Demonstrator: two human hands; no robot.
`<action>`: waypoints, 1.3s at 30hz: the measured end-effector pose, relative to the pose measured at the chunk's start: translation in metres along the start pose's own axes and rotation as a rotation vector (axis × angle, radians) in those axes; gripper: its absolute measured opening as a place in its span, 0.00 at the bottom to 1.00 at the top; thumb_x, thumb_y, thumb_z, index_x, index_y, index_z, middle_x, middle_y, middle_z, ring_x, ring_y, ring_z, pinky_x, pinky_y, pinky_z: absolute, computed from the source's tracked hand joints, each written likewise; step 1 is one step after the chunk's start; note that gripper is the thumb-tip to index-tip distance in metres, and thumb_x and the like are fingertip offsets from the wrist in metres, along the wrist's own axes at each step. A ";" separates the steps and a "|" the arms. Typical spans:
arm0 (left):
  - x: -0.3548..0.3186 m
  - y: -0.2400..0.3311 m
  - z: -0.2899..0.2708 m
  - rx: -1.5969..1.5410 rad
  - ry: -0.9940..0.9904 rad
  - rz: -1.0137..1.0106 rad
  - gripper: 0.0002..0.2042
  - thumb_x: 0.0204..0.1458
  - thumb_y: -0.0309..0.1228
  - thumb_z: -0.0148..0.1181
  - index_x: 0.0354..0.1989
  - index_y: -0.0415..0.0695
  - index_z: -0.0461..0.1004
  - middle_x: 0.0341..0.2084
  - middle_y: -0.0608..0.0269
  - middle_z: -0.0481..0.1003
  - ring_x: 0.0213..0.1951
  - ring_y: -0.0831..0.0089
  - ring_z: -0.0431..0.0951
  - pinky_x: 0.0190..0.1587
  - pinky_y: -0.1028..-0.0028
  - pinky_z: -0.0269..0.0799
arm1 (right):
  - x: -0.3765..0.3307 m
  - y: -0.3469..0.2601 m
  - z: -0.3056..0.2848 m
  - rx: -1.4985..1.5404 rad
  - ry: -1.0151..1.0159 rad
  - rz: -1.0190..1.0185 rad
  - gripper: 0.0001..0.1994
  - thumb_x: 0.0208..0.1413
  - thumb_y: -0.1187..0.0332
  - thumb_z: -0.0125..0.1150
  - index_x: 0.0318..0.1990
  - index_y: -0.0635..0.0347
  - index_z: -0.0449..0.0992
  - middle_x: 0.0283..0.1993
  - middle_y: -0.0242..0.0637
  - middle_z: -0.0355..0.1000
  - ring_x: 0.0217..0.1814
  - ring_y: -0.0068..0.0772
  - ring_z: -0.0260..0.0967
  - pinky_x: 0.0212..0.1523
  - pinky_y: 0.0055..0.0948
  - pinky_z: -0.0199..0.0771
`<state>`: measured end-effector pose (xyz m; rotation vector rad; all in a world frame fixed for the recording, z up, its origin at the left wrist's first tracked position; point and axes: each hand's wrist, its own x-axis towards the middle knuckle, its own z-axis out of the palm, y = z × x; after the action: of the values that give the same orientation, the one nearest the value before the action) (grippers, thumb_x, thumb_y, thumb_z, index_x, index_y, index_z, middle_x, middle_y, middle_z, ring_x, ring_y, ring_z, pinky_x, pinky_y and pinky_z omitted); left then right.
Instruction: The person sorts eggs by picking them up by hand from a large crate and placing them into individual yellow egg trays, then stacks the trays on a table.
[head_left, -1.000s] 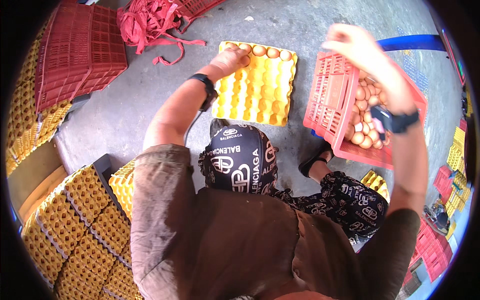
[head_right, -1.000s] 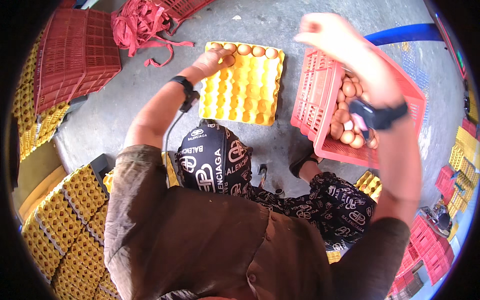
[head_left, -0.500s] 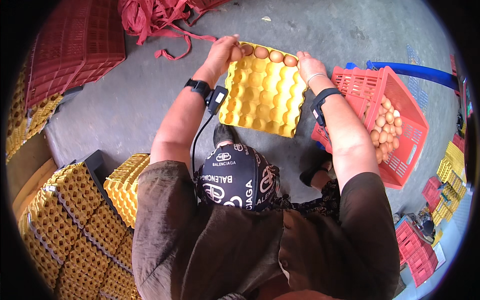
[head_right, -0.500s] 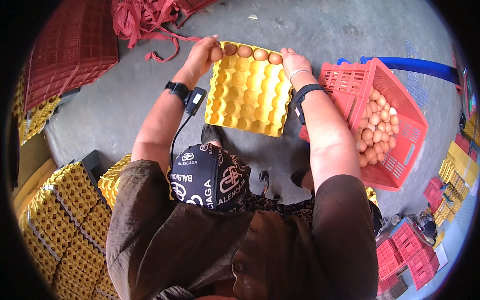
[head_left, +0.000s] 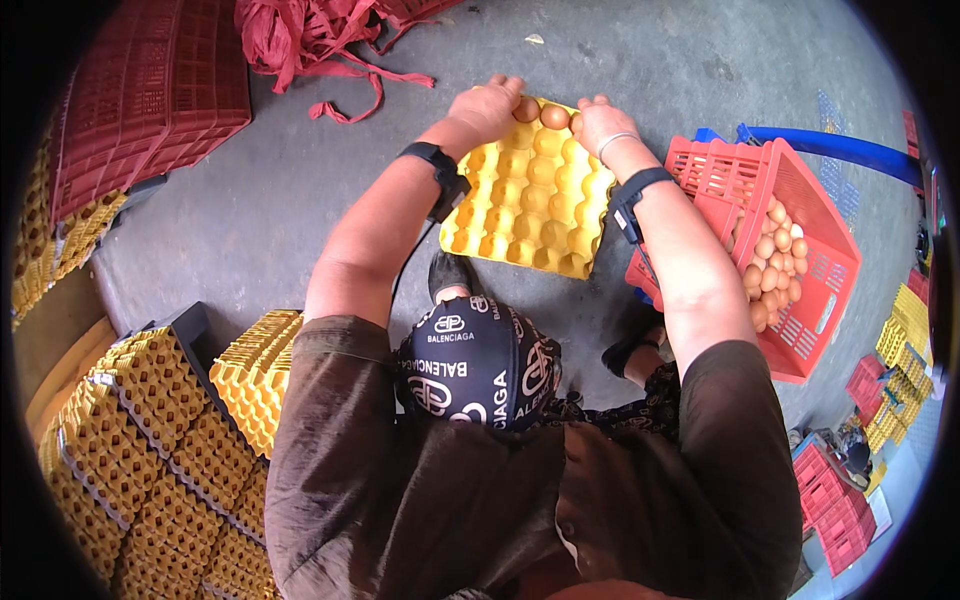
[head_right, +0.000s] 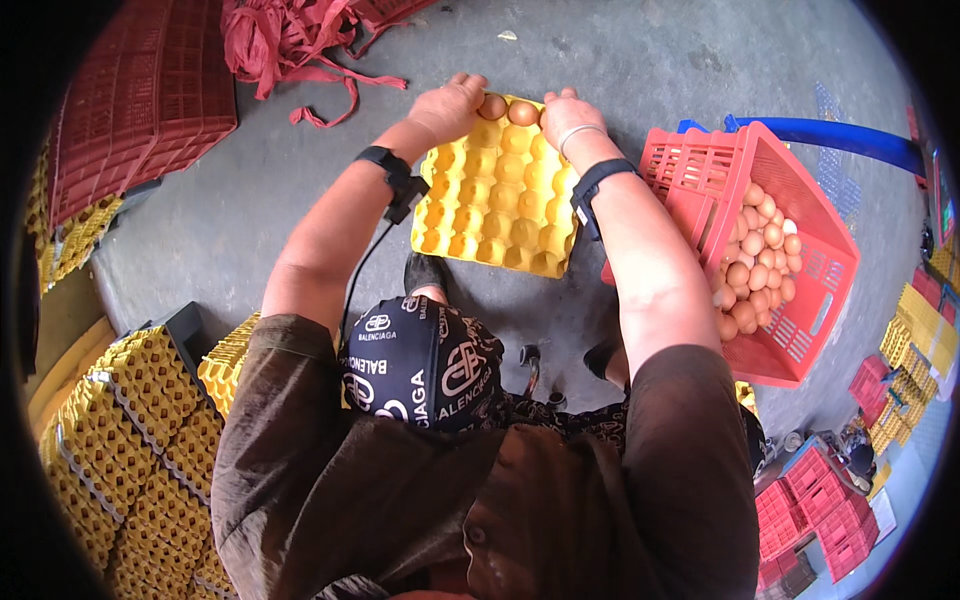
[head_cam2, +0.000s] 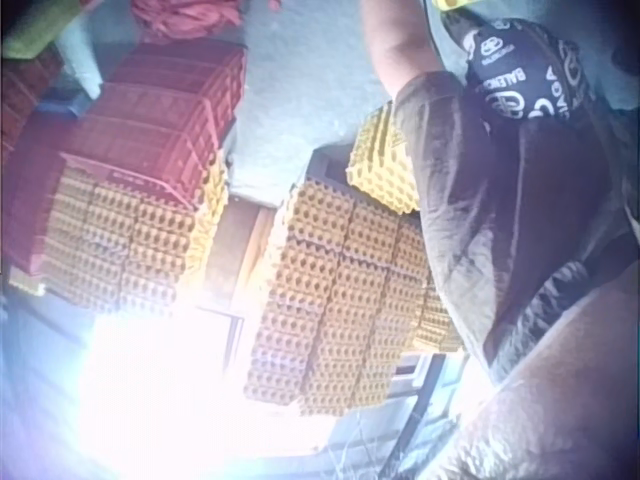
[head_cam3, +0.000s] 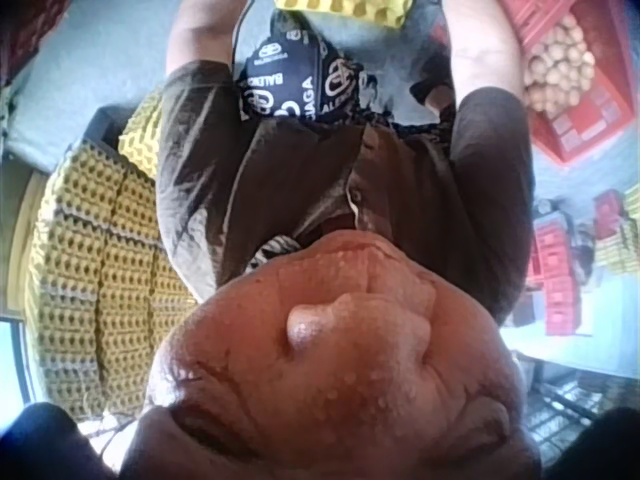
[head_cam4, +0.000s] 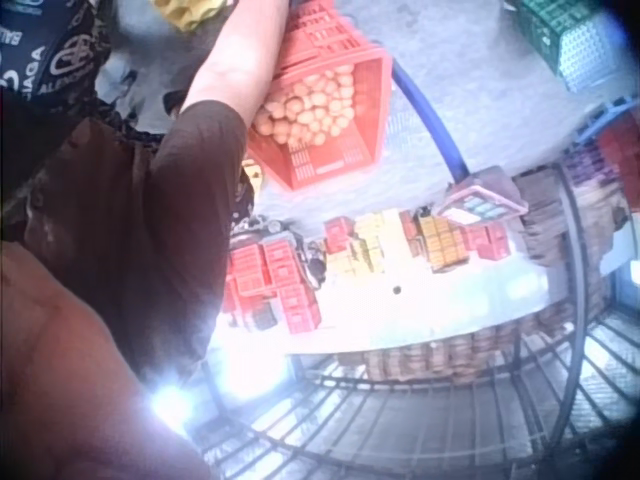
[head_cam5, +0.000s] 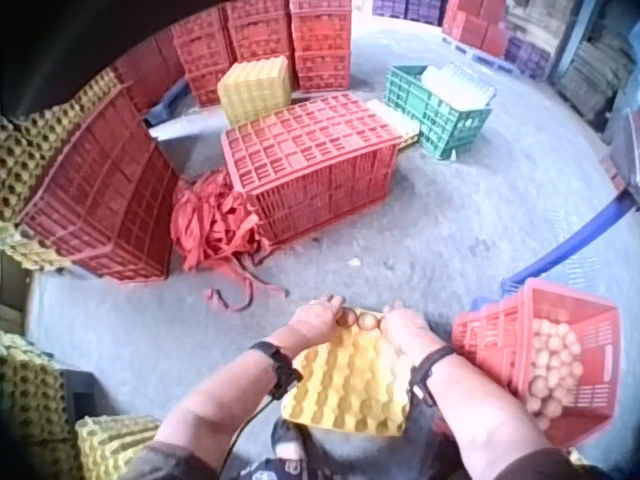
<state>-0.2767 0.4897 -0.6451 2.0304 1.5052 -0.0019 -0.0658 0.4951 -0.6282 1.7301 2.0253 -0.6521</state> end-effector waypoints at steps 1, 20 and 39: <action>0.000 0.003 0.006 -0.015 0.008 0.030 0.17 0.48 0.34 0.60 0.48 0.53 0.70 0.51 0.61 0.67 0.49 0.59 0.75 0.48 0.64 0.73 | -0.001 -0.002 -0.004 0.003 0.037 0.008 0.22 0.56 0.68 0.50 0.60 0.55 0.63 0.59 0.51 0.65 0.56 0.51 0.69 0.54 0.43 0.71; -0.062 -0.030 -0.010 -2.130 -0.174 -0.161 0.17 0.60 0.44 0.52 0.46 0.43 0.66 0.28 0.70 0.66 0.30 0.77 0.69 0.29 0.81 0.71 | -0.037 -0.035 -0.061 0.081 0.076 -0.113 0.20 0.47 0.60 0.64 0.48 0.53 0.80 0.49 0.48 0.74 0.49 0.36 0.76 0.49 0.35 0.77; -0.042 0.432 -0.008 0.453 -0.543 0.363 0.24 0.48 0.46 0.53 0.53 0.50 0.74 0.55 0.49 0.69 0.56 0.56 0.71 0.56 0.66 0.66 | -0.265 0.365 -0.024 1.310 0.169 0.217 0.06 0.45 0.62 0.69 0.26 0.49 0.78 0.17 0.19 0.60 0.15 0.13 0.47 0.17 0.21 0.42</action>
<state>0.0814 0.3822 -0.4249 2.3641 0.8344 -0.7443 0.3361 0.3423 -0.4896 2.6302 1.4344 -2.0916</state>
